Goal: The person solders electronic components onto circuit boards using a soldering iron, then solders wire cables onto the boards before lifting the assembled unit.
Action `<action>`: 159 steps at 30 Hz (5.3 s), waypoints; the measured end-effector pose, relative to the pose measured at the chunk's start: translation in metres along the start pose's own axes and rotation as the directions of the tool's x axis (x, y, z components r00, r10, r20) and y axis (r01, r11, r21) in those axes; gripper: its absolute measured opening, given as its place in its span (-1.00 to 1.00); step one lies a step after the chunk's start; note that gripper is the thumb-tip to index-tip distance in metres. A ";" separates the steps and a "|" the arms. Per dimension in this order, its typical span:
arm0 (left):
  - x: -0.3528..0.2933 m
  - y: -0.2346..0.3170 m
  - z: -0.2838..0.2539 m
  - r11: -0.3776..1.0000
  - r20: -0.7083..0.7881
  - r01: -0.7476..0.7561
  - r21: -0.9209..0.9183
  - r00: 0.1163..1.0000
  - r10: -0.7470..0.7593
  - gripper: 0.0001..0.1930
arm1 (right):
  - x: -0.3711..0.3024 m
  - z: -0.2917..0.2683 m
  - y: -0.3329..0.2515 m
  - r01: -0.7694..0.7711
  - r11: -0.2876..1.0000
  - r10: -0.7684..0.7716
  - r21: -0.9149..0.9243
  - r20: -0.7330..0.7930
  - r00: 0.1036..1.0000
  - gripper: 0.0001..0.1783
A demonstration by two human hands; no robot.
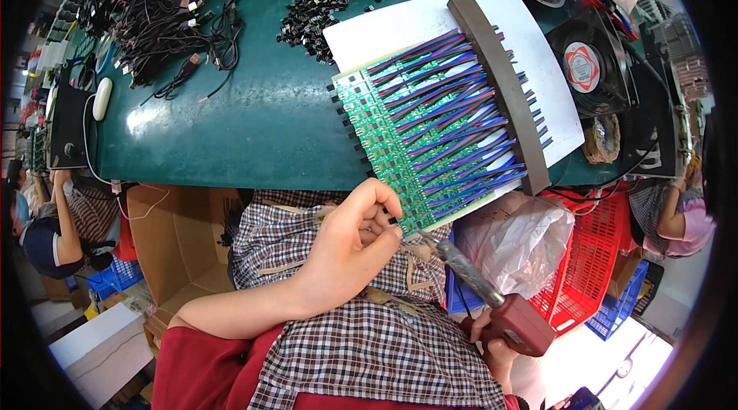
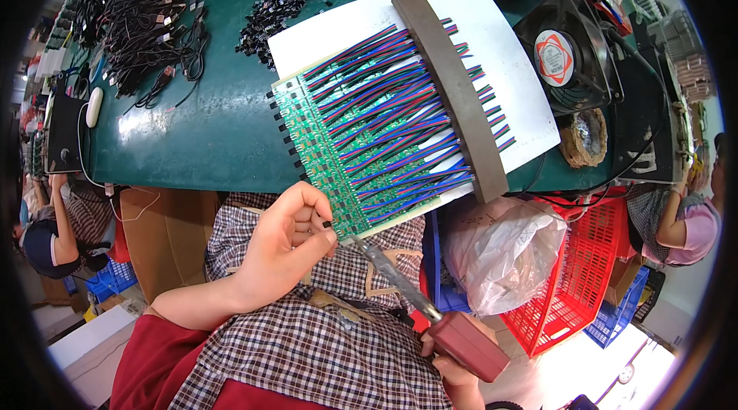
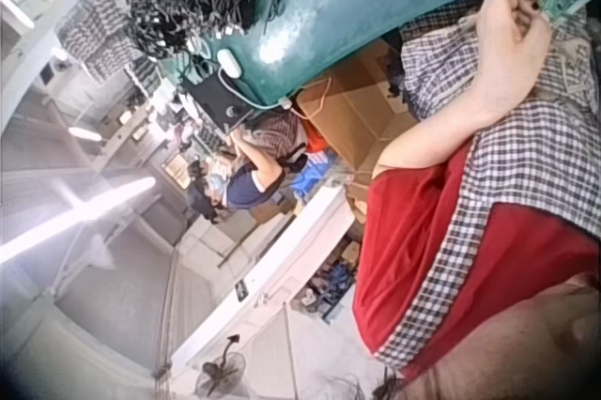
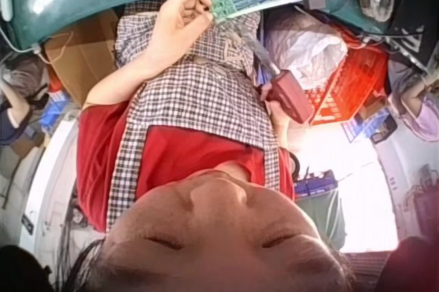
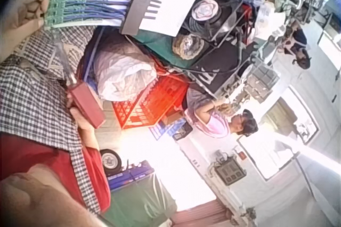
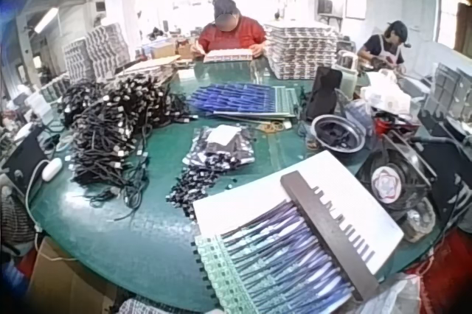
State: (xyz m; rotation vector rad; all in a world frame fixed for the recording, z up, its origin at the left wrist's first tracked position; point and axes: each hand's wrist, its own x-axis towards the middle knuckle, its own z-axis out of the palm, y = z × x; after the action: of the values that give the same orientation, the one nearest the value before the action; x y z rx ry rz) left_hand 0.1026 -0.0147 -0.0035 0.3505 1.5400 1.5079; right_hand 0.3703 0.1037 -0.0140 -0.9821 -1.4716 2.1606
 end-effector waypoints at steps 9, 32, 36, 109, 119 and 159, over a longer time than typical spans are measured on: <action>0.001 0.005 0.002 1.000 -0.027 0.031 -0.002 0.999 -0.031 -0.80 | 0.013 0.001 -0.022 0.396 0.892 -0.442 -0.215 -0.240 0.865 -0.18; 0.012 0.032 -0.063 0.995 -0.080 -0.097 -0.008 0.992 0.096 -0.76 | 0.030 -0.006 -0.123 0.396 0.487 -0.807 -0.778 -0.229 0.544 -0.34; 0.035 0.045 -0.111 0.960 -0.266 -0.177 0.219 0.935 0.233 -0.80 | 0.037 0.011 -0.138 0.409 0.450 -0.834 -0.794 -0.211 0.509 -0.32; 0.030 0.062 -0.036 0.946 0.459 0.191 -0.261 0.887 -0.053 -0.81 | 0.099 0.127 -0.039 0.278 0.907 -0.248 -0.318 0.132 0.960 -0.07; 0.031 0.056 -0.035 0.880 0.549 0.424 -0.213 0.798 -0.251 -0.84 | 0.102 0.125 -0.056 0.505 0.598 -0.463 -0.623 0.246 0.851 -0.23; 0.023 0.045 -0.038 0.764 0.719 0.538 -0.356 0.680 -0.144 -0.87 | 0.111 0.133 -0.073 0.344 0.908 -0.405 0.239 0.286 0.869 -0.24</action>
State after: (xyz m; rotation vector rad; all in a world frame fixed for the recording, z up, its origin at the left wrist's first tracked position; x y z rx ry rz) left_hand 0.0447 -0.0123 0.0212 0.1856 0.5179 1.2341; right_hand 0.1922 0.1130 0.0432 -0.2430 -1.4270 2.1780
